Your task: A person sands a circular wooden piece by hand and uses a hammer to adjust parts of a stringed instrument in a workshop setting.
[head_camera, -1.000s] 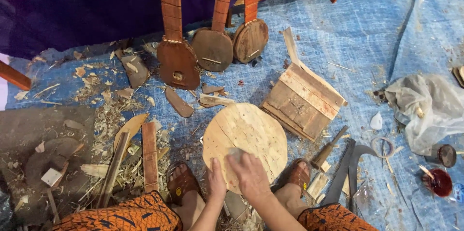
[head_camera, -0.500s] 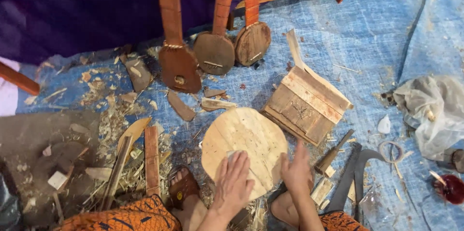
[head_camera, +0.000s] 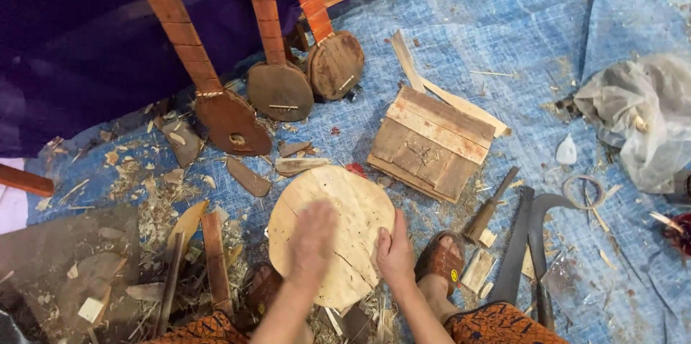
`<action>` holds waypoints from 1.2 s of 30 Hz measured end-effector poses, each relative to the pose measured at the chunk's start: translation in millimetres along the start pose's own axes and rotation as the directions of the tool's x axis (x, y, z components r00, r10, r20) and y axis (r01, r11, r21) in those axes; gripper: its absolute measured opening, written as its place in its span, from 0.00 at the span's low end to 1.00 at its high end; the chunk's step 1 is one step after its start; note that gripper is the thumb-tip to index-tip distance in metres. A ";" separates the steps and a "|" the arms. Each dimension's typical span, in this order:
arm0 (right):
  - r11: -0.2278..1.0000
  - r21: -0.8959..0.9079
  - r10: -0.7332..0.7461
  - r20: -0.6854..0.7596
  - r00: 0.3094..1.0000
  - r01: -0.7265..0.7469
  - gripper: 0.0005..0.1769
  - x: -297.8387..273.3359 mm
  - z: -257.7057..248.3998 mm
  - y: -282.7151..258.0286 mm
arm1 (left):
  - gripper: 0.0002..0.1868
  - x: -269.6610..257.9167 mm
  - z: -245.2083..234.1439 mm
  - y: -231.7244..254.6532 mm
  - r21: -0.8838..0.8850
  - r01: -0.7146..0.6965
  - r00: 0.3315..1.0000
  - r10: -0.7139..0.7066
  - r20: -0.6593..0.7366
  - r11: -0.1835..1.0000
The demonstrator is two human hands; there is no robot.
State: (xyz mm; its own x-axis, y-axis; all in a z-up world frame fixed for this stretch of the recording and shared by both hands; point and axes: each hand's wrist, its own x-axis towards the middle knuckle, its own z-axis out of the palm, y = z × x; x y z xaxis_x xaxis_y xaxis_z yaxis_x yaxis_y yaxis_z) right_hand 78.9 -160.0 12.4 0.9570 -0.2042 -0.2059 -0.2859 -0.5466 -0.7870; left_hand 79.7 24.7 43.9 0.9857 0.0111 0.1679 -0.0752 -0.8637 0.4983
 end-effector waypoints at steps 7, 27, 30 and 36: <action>1.000 0.010 -0.015 0.007 1.000 0.015 0.34 -1.0 -2.7 -6.7 | 0.38 50.1 -104.7 84.1 -0.471 0.714 0.699 -0.496 0.515 0.518; 0.992 0.064 -0.108 0.008 0.994 0.107 0.32 8.6 -0.9 6.6 | 0.27 60.1 36.9 56.6 -0.057 -0.355 0.842 0.345 0.414 0.933; 0.994 0.073 -0.081 0.027 0.996 0.078 0.28 8.8 0.3 4.0 | 0.31 75.5 44.8 38.5 0.012 -0.389 0.874 0.364 0.322 0.921; 0.993 0.089 -0.076 0.016 0.997 0.075 0.24 5.8 -2.1 -5.3 | 0.24 100.8 32.4 15.5 0.086 -0.101 0.976 0.082 0.200 0.991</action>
State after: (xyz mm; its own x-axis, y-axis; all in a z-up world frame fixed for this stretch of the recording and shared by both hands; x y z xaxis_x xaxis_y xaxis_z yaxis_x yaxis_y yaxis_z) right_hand 85.9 -160.0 16.6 0.9767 -0.1488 -0.1544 -0.2082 -0.4862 -0.8487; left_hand 182.8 -3.8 41.0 0.9864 -0.1606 0.0343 -0.1606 -0.9007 0.4037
